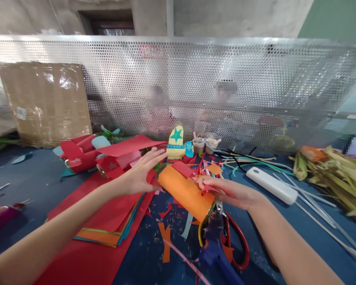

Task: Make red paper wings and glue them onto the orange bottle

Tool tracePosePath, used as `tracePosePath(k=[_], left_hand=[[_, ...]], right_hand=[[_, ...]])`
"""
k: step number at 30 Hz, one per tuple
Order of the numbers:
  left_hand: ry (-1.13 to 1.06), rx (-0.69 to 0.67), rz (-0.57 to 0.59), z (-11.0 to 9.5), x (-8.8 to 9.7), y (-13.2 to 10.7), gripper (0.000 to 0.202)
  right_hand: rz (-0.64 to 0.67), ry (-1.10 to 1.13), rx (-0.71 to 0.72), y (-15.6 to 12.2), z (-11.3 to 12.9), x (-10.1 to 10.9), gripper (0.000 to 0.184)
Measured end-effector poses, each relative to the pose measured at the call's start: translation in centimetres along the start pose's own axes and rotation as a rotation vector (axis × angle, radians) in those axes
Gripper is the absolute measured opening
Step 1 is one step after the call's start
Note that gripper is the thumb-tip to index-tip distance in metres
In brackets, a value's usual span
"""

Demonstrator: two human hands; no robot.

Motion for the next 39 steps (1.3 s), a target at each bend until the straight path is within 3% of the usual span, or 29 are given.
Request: tracePosePath(k=[4,8,12,18,22,27,31,36,39], left_hand=[[-0.039,0.009,0.061,1.0,-1.3,0.0,0.092],[-0.023,0.051,0.052,1.2,-1.9,0.0,0.082],[0.001,0.1,0.075,1.7,-2.4,0.2,0.072],[0.042,0.198,0.139,2.5,-2.6,-0.2,0.055],[0.003,0.21,0.211,2.2,-2.3,-0.6,0.05],[-0.099,0.267,0.225,1.9,-2.7,-0.4,0.04],[-0.228,0.287,0.213,2.4,-3.9,-0.3,0.037],[-0.335,0.258,0.221,2.6,-4.5,-0.3,0.057],[-0.357,0.257,0.223,2.2,-4.4,-0.3,0.054]], right_hand=[[0.024,0.049,-0.054,-0.3,0.6,-0.3,0.034],[-0.074,0.105,-0.091,-0.1,0.3,0.4,0.029],[-0.305,0.202,-0.092,0.3,-1.0,2.6,0.018],[-0.697,0.233,0.028,0.4,-3.4,7.5,0.026],[-0.848,0.222,0.065,0.0,-5.3,9.6,0.029],[-0.85,0.134,-0.017,0.3,-7.1,9.4,0.03],[-0.786,-0.08,-0.156,0.9,-7.3,9.0,0.031],[-0.755,-0.489,-0.219,-0.6,-2.8,9.3,0.024],[-0.611,-0.662,-0.186,-2.7,0.2,6.9,0.023]])
Point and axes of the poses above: each hand's wrist, its own y-axis towards the middle knuckle, its own x-axis out of the back of the hand, z = x × y, the point moved 6 cm from there along y, towards the middle knuckle, and after that the axes turned 1 degree about x, right-handed, at the moved point
